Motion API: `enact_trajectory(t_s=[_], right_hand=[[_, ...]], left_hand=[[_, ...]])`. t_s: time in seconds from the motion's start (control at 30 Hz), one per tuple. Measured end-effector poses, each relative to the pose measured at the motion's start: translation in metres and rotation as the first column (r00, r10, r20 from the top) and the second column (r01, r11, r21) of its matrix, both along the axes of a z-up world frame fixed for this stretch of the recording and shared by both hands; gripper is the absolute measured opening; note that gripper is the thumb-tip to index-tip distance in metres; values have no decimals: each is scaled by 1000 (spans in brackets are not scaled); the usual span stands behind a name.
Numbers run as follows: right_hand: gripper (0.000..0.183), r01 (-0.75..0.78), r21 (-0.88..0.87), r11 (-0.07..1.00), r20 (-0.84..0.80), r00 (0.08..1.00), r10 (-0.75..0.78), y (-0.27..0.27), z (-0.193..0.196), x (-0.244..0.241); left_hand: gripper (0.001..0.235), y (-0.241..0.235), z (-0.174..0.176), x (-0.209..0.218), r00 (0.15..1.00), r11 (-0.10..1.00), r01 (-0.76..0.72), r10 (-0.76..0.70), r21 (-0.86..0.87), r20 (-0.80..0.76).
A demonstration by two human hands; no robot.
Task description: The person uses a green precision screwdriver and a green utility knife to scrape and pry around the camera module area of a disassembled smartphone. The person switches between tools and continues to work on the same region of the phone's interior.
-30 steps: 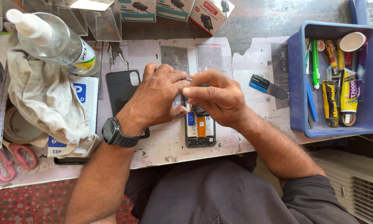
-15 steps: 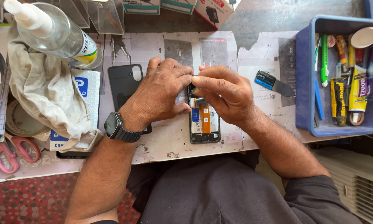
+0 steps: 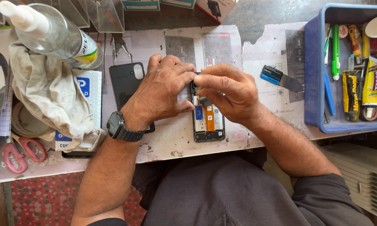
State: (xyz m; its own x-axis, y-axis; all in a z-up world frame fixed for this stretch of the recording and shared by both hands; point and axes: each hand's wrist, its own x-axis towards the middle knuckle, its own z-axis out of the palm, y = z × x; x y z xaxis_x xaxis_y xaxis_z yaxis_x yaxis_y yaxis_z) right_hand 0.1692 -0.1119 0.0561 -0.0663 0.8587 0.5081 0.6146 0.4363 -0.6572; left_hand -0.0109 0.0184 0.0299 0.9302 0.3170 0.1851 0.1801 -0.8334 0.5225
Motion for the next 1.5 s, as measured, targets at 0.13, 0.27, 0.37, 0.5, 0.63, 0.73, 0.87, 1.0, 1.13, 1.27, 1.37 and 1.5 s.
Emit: enact_trajectory(t_s=[0.13, 0.27, 0.37, 0.5, 0.63, 0.73, 0.87, 1.0, 1.13, 1.27, 1.37, 1.5], right_hand=[[20, -11, 49, 999, 5, 1000, 11, 2, -2, 0], [20, -25, 48, 999, -9, 1000, 25, 3, -5, 0], [19, -52, 11, 999, -51, 997, 52, 4, -5, 3], [21, -32, 17, 999, 22, 999, 31, 2, -5, 1], [19, -87, 14, 996, -40, 995, 88, 3, -4, 2], [18, -88, 35, 995, -17, 996, 89, 2, -5, 3], [20, -112, 26, 993, -22, 993, 112, 2, -6, 6], [19, -71, 53, 996, 1, 997, 71, 4, -11, 5], [21, -134, 24, 991, -50, 990, 135, 7, -12, 6], [23, -121, 29, 992, -23, 992, 122, 6, -9, 7], [23, -112, 25, 993, 18, 994, 111, 6, -5, 6], [21, -96, 41, 995, 7, 995, 96, 3, -4, 5]], left_hand=[[70, 0, -1, 1, 999, 1000, 4, -3, -10, 41], [69, 2, -5, 0, 999, 1000, 17, -16, -9, 40], [68, 2, -7, 0, 999, 1000, 18, -18, 1, 41], [71, 0, -9, -2, 997, 1000, 9, -9, 0, 80], [67, 4, -11, -7, 994, 999, -9, 5, 41, 107], [51, 14, -12, -13, 986, 990, -51, 30, 128, 163], [28, 23, -10, -25, 924, 958, -231, 161, 170, 348], [25, 23, -7, -28, 801, 918, -394, 321, 41, 505], [23, 24, -2, -28, 788, 913, -405, 327, 39, 521], [19, 20, -4, -25, 829, 937, -341, 260, 79, 495], [17, 18, -8, -20, 875, 950, -294, 224, 104, 430], [15, 17, -16, -16, 913, 963, -240, 179, 126, 367]])
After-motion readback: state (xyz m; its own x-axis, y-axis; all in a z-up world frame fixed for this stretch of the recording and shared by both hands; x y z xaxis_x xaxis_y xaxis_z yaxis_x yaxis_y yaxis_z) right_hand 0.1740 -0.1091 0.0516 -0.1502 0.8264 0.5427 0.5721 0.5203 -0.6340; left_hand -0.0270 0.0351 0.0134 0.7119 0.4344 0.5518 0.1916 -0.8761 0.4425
